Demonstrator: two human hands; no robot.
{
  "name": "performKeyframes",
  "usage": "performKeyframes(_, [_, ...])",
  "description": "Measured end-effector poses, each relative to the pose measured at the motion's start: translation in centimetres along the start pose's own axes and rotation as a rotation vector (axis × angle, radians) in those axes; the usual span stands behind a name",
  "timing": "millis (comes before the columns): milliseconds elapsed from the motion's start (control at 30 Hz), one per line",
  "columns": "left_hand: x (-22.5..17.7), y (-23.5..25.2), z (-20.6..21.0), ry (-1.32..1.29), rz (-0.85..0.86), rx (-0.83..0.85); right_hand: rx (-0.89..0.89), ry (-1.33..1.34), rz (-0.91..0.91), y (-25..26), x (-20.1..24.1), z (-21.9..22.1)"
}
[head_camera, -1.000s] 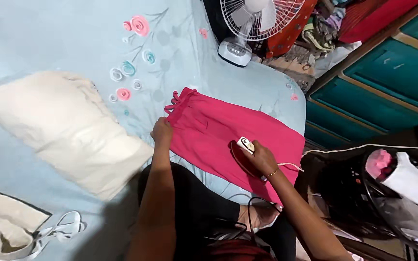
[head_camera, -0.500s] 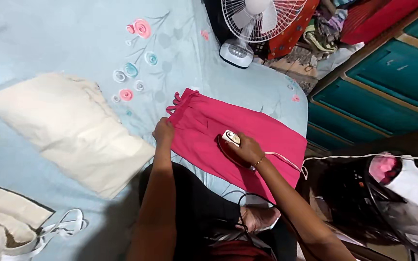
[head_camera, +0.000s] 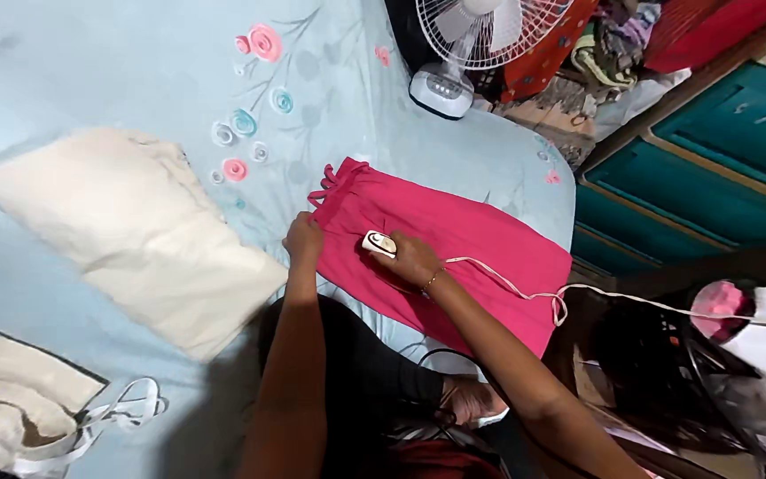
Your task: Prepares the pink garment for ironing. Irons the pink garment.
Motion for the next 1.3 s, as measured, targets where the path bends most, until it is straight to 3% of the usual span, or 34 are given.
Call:
performKeyframes(367, [0.1,0.1,0.2,-0.01,-0.033,0.022,0.057,-0.064,0.058,-7.0,-7.7,0.9])
performKeyframes(467, [0.0,0.0,-0.1,-0.022,-0.035,0.022,0.056,-0.069,0.005,-6.7,-5.8,1.4])
performKeyframes(700, [1.2,0.7,0.3,-0.101,-0.011,0.007,0.112,-0.071,-0.084,-4.0,3.2,3.5])
performKeyframes(800, [1.6,0.9,0.3,-0.112,-0.005,0.012,0.127,-0.079,-0.103,-3.8,3.9,3.7])
performKeyframes(900, [1.5,0.8,0.3,-0.103,0.002,0.02,0.106,-0.091,-0.049,-4.7,1.0,2.6])
performKeyframes(1000, [0.5,0.5,0.0,-0.085,0.045,0.021,0.017,-0.06,0.073,-6.1,-4.7,0.6])
performKeyframes(1167, [0.1,0.1,-0.1,-0.051,0.017,0.04,-0.26,0.122,0.252,-8.5,-15.3,-3.7])
performKeyframes(1300, [0.0,0.1,-0.1,-0.026,-0.002,0.054,-0.351,0.185,0.316,-7.1,-17.8,-5.8])
Point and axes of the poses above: each hand's wrist, its own y-axis towards the middle knuckle, its own z-axis out of the palm, x = y × z, the point moved 10 cm from there along y, towards the middle knuckle, and after that the axes turned 12 degrees about z, right-handed, at the moved point
